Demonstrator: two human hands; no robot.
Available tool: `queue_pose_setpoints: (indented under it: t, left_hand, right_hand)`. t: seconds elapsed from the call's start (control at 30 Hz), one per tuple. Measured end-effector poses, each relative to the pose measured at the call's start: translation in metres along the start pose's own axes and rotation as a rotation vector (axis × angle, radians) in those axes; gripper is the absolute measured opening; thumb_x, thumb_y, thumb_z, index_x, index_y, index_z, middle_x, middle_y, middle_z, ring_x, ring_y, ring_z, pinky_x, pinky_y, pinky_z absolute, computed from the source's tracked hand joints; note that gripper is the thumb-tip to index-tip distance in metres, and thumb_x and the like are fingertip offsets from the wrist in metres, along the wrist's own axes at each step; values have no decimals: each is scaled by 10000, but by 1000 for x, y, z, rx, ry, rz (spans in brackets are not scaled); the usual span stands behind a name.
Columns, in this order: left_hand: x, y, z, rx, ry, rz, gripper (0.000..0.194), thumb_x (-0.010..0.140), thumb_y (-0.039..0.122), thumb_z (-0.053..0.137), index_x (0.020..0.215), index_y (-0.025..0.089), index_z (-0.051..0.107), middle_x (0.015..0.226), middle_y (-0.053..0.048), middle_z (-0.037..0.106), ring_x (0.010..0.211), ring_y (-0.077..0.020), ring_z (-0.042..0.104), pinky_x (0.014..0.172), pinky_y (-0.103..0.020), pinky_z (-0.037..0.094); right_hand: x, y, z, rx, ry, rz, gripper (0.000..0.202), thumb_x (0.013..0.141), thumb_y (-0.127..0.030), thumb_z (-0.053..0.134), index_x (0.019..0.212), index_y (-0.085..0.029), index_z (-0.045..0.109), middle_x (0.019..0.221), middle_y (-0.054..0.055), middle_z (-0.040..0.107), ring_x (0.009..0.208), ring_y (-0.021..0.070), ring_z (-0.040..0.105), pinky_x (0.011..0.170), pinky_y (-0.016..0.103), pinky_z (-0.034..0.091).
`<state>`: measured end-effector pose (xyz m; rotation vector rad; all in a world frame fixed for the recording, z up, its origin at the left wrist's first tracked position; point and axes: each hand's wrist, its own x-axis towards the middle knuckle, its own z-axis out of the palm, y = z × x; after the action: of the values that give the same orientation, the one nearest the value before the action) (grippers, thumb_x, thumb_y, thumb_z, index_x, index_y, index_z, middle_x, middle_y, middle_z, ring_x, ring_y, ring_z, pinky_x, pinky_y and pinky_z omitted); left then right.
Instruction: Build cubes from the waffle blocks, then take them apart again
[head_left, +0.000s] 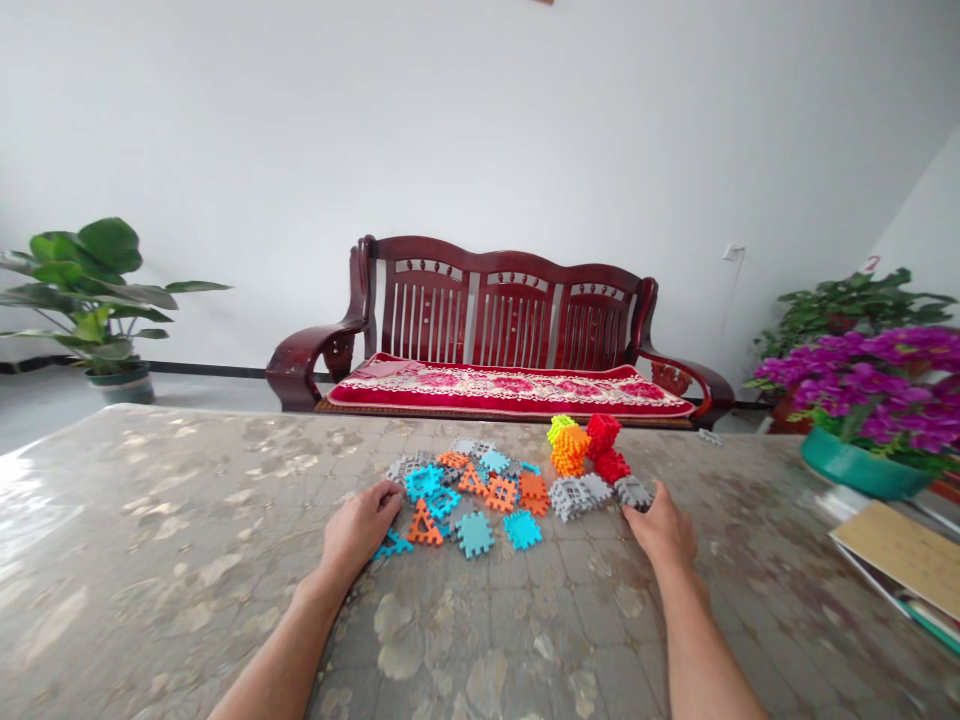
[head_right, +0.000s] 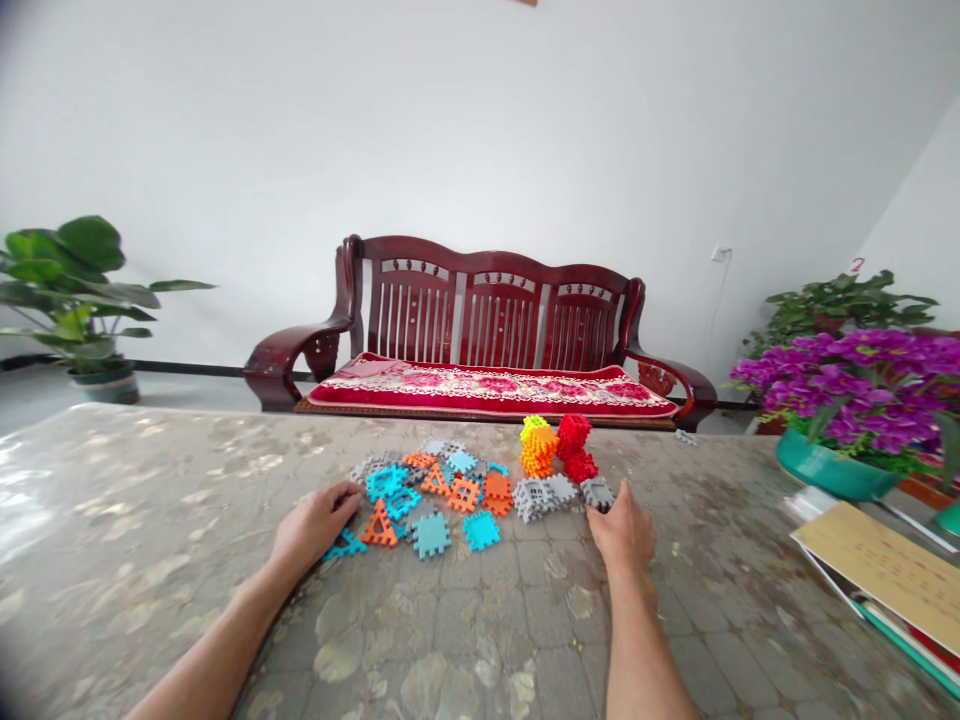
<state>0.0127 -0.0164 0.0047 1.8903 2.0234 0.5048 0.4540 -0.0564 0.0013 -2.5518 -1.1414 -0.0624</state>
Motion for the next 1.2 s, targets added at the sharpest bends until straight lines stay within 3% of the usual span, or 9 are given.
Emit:
queue_pose_setpoints:
  t: [0.4,0.57,0.7,0.83,1.07,1.2]
  left_hand:
    - [2,-3,2,4,4,10,306,884,413,391,985,303,658,898,9,727,873,-188,661,635,-222,370]
    - [2,-2,2,-8,6,3,291,880,408,399,971,313,659,887,15,725,853,-183,660,625,-223,362]
    - [1,-1,2,-9,1,1,291,878,405,401,975,313,659,894,15,726,850,-180,660,622,-222,359]
    - [1,-1,2,-12,0,-1,304,883,409,390,985,314,660,890,15,725,852,-180,662,625,-223,360]
    - [0,0,2,8,3,-6,309,879,413,395,999,309,659,914,6,728,885,-195,661,627,-226,361]
    - [-1,0,2,-8,22,2,305,877,417,391,973,311,661,917,13,727,873,-188,660,623,-226,358]
  right_hand:
    - [-2,0,0,-18,13,-18,724,764,-449,525,1417,-165,395,1186,178,631,1080,390,575,826,477,467]
    - [-6,-6,-5,1,146,-74,680,741,-338,521,1394,-175,428,1269,168,577,1107,358,542,876,454,424]
    - [-12,-19,-9,102,324,-223,587,727,-244,496,1314,-225,513,1224,90,615,1072,290,534,901,400,391]
    - [-17,-30,-7,174,385,-372,541,698,-202,490,1231,-232,578,1151,62,657,1011,265,534,869,378,385]
    - [-23,-41,8,398,378,-608,391,749,-199,463,1096,-186,644,1012,70,705,942,229,571,887,352,415]
    - [-33,-58,13,408,328,-730,340,801,-207,453,1071,-179,657,1031,86,694,962,227,584,898,356,429]
